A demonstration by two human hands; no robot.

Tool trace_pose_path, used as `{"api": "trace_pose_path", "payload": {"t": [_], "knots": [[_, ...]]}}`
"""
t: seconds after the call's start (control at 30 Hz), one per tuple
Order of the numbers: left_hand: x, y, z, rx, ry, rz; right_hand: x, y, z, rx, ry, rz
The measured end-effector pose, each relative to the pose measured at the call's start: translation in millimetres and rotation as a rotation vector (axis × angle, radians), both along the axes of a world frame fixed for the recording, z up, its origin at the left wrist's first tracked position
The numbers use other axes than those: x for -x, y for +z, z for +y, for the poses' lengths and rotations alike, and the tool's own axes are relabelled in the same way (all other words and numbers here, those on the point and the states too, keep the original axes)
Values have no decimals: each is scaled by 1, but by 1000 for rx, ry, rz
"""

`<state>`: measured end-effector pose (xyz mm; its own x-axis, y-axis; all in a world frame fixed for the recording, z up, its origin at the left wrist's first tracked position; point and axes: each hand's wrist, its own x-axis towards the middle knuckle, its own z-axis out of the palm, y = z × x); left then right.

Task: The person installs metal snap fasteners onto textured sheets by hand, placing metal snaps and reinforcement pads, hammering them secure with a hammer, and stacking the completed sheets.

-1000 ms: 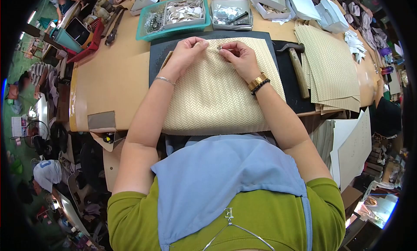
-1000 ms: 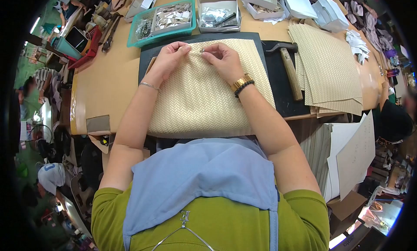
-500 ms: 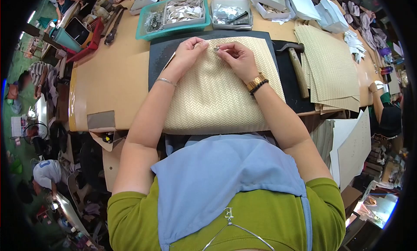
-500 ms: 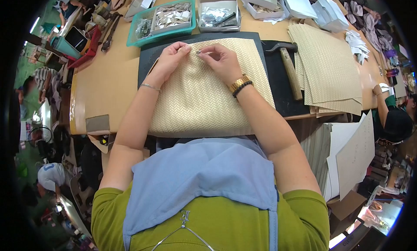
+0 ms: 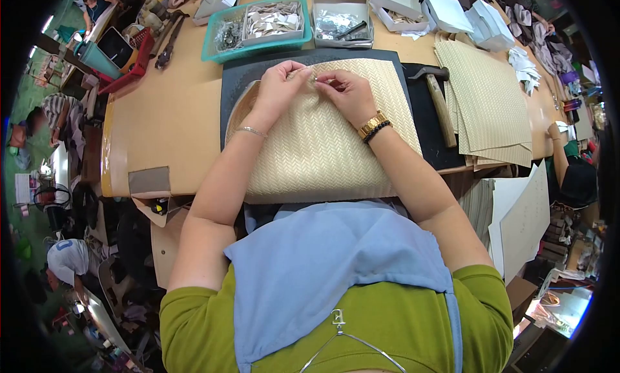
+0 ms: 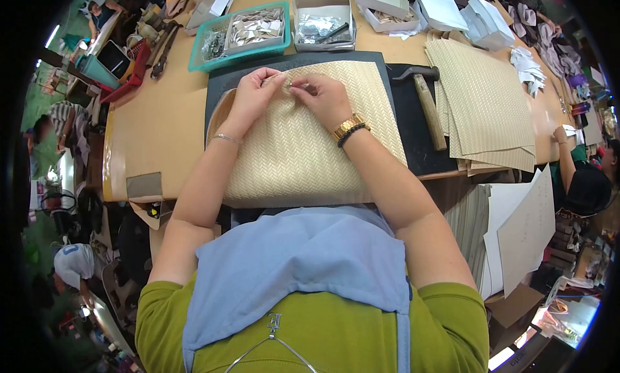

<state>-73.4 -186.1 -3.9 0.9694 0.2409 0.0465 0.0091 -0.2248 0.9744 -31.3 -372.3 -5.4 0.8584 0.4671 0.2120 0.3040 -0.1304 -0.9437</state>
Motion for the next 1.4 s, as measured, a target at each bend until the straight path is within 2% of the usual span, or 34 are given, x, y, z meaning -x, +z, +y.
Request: {"api": "trace_pose_path", "payload": {"t": [0.13,0.23,0.3,0.4,0.57,0.67,0.73,0.83,0.87,0.97,1.03,1.1,1.23,1.4], "knots": [[20,29,-18,-214,10,-46,-2,3,2,152,-43,-192],[23,32,-20,-414,-3,-231,-2,15,6,138,-258,-680],[31,35,-20,-607,-20,-319,1,16,5,234,-266,-753],[44,41,-22,-760,-26,-400,6,19,-2,421,-148,-869],[85,42,-32,-994,-22,-486,32,32,-26,454,18,-1007],[109,30,-42,-1025,-129,-320,67,34,-43,591,115,-829],[111,23,-50,-905,-66,-309,83,33,-49,618,98,-786],[103,25,-52,-874,-68,-258,79,43,-60,569,236,-690],[98,22,-51,-868,-87,-236,71,47,-62,536,316,-516],[90,20,-52,-861,-128,-156,28,66,-48,395,199,-472],[87,18,-54,-859,-122,-147,-4,88,-27,431,159,-594],[88,12,-57,-858,-97,-186,-41,97,0,468,125,-607],[92,7,-56,-663,-59,-281,-120,88,68,582,175,-762],[93,17,-51,-530,-71,-281,-159,61,136,854,184,-804]]}}
